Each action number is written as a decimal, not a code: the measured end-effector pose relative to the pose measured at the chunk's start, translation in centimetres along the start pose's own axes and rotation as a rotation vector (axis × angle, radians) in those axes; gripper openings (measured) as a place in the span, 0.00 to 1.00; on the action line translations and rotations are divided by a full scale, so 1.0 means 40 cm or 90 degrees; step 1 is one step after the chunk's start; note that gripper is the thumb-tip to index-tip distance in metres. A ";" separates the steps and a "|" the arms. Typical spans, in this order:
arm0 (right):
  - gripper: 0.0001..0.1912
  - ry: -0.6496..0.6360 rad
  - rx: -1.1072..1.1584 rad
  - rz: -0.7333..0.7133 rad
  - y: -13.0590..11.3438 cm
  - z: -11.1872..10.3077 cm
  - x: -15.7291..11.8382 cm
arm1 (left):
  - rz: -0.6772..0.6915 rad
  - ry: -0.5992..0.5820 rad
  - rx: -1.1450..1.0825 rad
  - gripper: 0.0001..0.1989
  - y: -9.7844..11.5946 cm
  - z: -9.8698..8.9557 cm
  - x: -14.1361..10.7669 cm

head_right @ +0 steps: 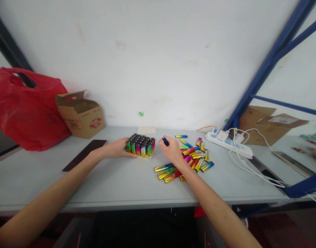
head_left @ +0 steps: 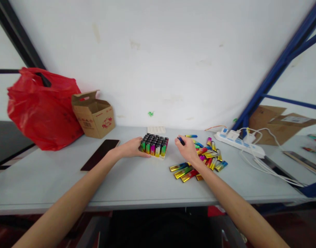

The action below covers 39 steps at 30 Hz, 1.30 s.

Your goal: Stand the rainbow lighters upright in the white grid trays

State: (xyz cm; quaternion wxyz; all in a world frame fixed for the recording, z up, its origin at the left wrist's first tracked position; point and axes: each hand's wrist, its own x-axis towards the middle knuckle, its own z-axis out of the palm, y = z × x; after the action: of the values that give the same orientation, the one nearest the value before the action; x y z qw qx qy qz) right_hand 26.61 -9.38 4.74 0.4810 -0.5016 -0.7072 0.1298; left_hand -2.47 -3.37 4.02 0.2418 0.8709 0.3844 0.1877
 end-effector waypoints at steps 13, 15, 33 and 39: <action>0.20 -0.149 -0.036 -0.174 -0.020 -0.026 0.002 | -0.005 -0.017 0.026 0.35 -0.016 0.001 0.006; 0.21 -0.158 -0.075 -0.219 -0.023 -0.028 -0.001 | -0.007 -0.016 0.031 0.35 -0.019 0.002 0.006; 0.18 -0.317 -0.251 -0.180 -0.023 0.011 -0.014 | 0.000 0.006 0.045 0.35 -0.011 0.003 0.002; 0.29 -0.287 -0.184 -0.128 -0.009 -0.005 -0.006 | -0.015 0.001 0.046 0.33 -0.002 -0.002 -0.001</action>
State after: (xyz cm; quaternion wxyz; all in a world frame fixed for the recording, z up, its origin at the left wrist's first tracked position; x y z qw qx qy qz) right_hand 26.57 -9.80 4.92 0.2452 -0.4509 -0.8538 0.0876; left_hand -2.57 -3.33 4.06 0.2118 0.8742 0.4018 0.1716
